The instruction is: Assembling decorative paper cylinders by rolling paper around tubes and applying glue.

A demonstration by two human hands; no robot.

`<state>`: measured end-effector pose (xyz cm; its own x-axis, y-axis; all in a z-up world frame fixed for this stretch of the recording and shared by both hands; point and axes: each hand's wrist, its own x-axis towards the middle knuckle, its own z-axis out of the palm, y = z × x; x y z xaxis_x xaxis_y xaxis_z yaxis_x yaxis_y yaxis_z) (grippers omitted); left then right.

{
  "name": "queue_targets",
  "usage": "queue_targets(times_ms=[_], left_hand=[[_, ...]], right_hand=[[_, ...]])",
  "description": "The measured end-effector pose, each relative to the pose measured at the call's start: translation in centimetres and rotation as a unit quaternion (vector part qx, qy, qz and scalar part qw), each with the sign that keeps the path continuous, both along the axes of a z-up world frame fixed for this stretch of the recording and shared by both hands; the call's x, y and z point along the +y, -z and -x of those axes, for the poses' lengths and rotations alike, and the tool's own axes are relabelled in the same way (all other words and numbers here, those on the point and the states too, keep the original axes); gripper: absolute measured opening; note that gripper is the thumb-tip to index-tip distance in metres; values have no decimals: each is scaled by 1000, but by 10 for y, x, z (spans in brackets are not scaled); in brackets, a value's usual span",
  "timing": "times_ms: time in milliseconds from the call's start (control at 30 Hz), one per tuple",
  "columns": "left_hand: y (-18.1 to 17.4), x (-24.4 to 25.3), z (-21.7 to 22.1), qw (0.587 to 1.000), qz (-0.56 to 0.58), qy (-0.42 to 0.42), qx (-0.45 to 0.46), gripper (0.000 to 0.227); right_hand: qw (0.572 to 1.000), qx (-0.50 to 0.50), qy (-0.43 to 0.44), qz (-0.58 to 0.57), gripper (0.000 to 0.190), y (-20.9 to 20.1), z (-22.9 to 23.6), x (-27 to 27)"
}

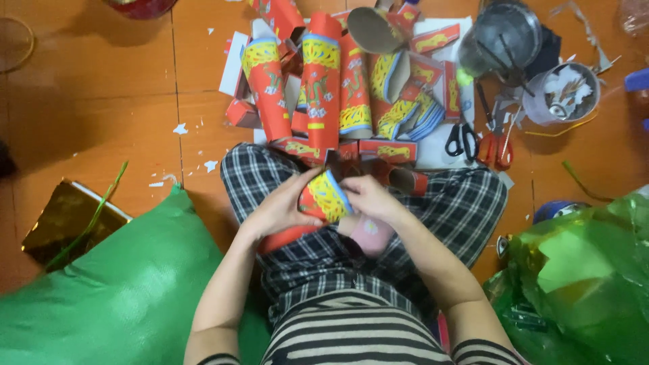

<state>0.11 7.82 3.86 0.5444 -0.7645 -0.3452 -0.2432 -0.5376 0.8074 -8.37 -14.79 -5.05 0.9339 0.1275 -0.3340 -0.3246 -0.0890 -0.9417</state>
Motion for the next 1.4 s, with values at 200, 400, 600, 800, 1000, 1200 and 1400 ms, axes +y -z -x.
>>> queue_targets(times_ms=[200,400,600,800,1000,1200,1400], left_hand=[[41,15,25,991,1,91,96,111],[66,18,69,983,-17,51,177,105],[69,14,67,983,8,71,171,103],[66,12,70,983,-38,63,167,110],[39,14,61,948,-26,-9,317,102],[53,23,11,920,164,-251,251,100],[-38,-63,-76,795,371,-444,179,95]], right_hand=[[979,113,-147,-83,9,79,44,-4],[966,213,-144,-30,15,15,64,13],[977,166,-129,24,17,26,55,-1],[983,117,-120,78,25,46,52,-18],[987,133,-51,76,41,15,56,-118],[953,32,300,32,30,-34,45,-178],[925,-25,371,-81,64,-38,-68,-94]])
